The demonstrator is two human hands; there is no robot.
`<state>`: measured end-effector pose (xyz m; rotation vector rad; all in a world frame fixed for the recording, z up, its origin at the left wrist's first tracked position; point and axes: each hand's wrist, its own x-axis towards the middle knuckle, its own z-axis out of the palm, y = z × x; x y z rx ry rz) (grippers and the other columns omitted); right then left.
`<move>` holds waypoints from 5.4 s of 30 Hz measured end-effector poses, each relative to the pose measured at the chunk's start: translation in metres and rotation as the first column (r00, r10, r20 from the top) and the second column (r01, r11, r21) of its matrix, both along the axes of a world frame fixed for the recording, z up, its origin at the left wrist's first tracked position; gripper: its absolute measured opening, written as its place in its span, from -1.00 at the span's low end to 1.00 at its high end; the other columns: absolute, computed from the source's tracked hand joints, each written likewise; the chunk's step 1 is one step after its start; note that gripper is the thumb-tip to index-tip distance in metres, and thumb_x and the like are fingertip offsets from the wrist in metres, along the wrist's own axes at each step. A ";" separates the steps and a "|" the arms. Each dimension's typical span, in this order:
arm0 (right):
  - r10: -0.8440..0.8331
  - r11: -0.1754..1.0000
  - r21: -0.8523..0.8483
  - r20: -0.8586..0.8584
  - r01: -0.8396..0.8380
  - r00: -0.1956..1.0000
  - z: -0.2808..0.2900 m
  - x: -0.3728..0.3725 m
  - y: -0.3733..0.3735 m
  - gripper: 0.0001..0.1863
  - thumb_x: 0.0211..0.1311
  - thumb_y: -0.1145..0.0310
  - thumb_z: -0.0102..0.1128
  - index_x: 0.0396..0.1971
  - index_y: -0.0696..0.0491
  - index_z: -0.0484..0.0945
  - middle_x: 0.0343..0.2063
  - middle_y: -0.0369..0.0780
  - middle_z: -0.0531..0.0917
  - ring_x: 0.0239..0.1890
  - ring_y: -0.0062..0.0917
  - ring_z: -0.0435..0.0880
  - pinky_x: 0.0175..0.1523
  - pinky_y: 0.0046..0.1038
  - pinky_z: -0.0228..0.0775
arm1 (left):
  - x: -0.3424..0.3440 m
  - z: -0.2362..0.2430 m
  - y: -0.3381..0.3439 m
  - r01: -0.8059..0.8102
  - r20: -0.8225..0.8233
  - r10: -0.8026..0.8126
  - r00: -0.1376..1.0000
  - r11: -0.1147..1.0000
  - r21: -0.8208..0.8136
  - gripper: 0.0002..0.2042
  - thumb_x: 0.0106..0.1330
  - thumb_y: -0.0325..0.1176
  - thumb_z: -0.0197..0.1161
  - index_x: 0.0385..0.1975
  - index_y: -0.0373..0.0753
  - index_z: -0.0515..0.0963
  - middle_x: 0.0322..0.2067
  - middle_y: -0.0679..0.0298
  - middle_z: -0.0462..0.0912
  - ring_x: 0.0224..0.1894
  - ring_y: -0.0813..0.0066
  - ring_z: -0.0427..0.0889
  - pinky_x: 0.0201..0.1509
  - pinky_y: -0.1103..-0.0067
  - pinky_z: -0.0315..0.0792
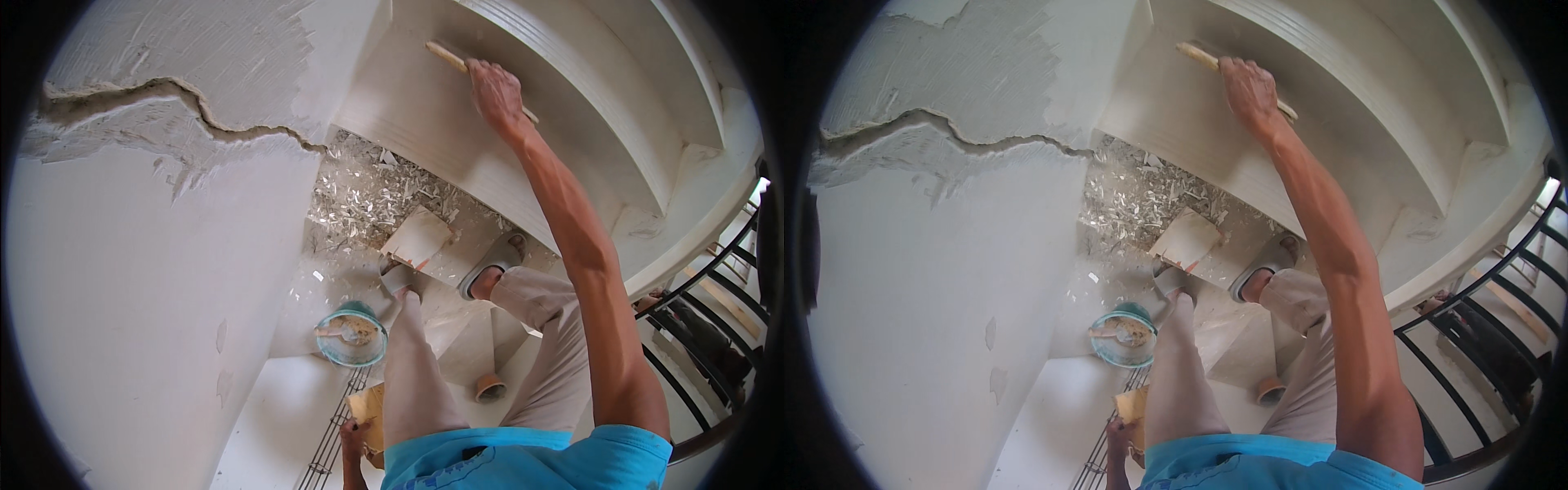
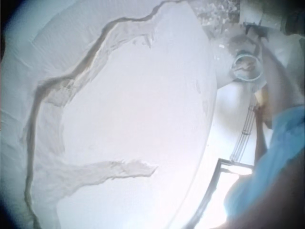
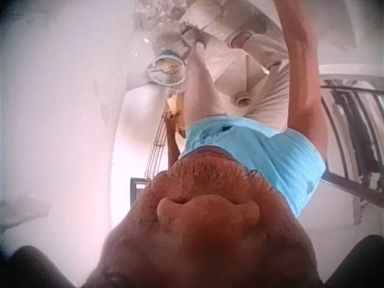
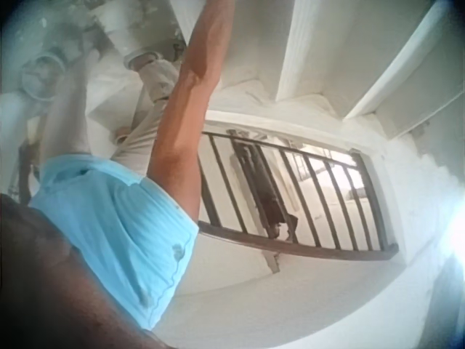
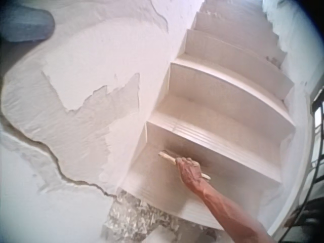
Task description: The person applies plaster to the side of a concrete staircase using a wooden float and scrapes the surface to smooth the material. They then pick up a trowel from a bucket of plaster to continue the work.
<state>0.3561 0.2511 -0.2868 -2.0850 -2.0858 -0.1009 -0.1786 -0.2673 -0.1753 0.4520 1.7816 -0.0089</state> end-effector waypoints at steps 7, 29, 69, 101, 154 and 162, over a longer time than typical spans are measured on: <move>0.194 0.972 0.108 0.129 -0.208 0.973 -0.051 -0.029 -0.031 -0.80 0.16 0.43 0.00 -0.21 0.05 0.51 -0.40 -0.21 0.64 -0.31 -0.34 0.63 -0.25 -0.28 0.50 | 0.004 -0.002 -0.002 -0.094 0.007 0.094 0.995 0.995 -0.037 -0.77 0.06 -0.49 0.26 -0.27 -0.41 0.59 -0.44 0.26 0.65 -0.43 0.59 0.56 -0.32 0.61 0.44; 0.365 0.804 -0.325 -0.390 -0.497 0.845 0.057 -0.140 -0.155 -0.92 0.09 0.38 0.04 -0.43 0.05 0.47 -0.40 -0.18 0.62 -0.19 -0.36 0.60 -0.10 -0.36 0.41 | -0.017 -0.008 0.005 -0.124 0.136 0.114 0.984 0.990 0.067 -0.81 0.08 -0.45 0.24 -0.34 -0.42 0.56 -0.48 0.30 0.59 -0.45 0.59 0.51 -0.33 0.62 0.40; -0.840 0.433 0.181 -0.276 0.883 0.468 0.309 0.070 -0.477 -0.81 -0.12 0.45 0.11 -0.44 0.19 0.57 -0.54 0.03 0.61 -0.39 -0.01 0.61 -0.26 -0.13 0.45 | -0.069 -0.067 0.165 0.471 -0.076 -0.491 0.868 0.764 0.440 -0.62 -0.02 -0.22 0.40 -0.23 -0.31 0.62 -0.41 0.20 0.67 -0.40 0.40 0.60 -0.27 0.46 0.49; -0.689 0.384 -0.023 -0.673 0.923 0.269 0.561 0.193 -0.599 -0.52 0.20 0.37 0.13 0.06 0.31 0.34 -0.08 -0.05 0.53 -0.15 -0.32 0.57 -0.05 -0.31 0.43 | -0.063 0.050 0.085 0.142 -0.059 -0.131 0.990 0.953 0.268 -0.73 -0.03 -0.45 0.33 -0.27 -0.33 0.64 -0.44 0.12 0.69 -0.43 0.38 0.67 -0.28 0.50 0.49; -0.703 0.362 0.134 -0.610 0.922 0.365 0.550 0.199 -0.620 -0.48 0.16 0.37 0.24 0.06 0.34 0.37 -0.04 -0.04 0.52 -0.10 -0.31 0.56 0.02 -0.34 0.47 | 0.031 0.022 0.257 0.331 0.063 -0.415 0.908 0.800 0.500 -0.70 0.11 -0.38 0.26 -0.17 -0.39 0.57 -0.32 0.11 0.68 -0.29 0.36 0.65 -0.14 0.51 0.46; -0.737 0.292 0.183 -0.582 0.939 0.343 0.546 0.217 -0.643 -0.44 0.17 0.33 0.26 0.05 0.40 0.34 -0.03 -0.03 0.51 -0.10 -0.34 0.56 0.02 -0.35 0.47 | 0.100 -0.007 0.298 -0.103 0.368 0.008 0.930 0.965 0.240 -0.65 0.21 -0.43 0.25 -0.07 -0.50 0.42 -0.17 0.08 0.60 -0.18 0.33 0.64 -0.09 0.51 0.53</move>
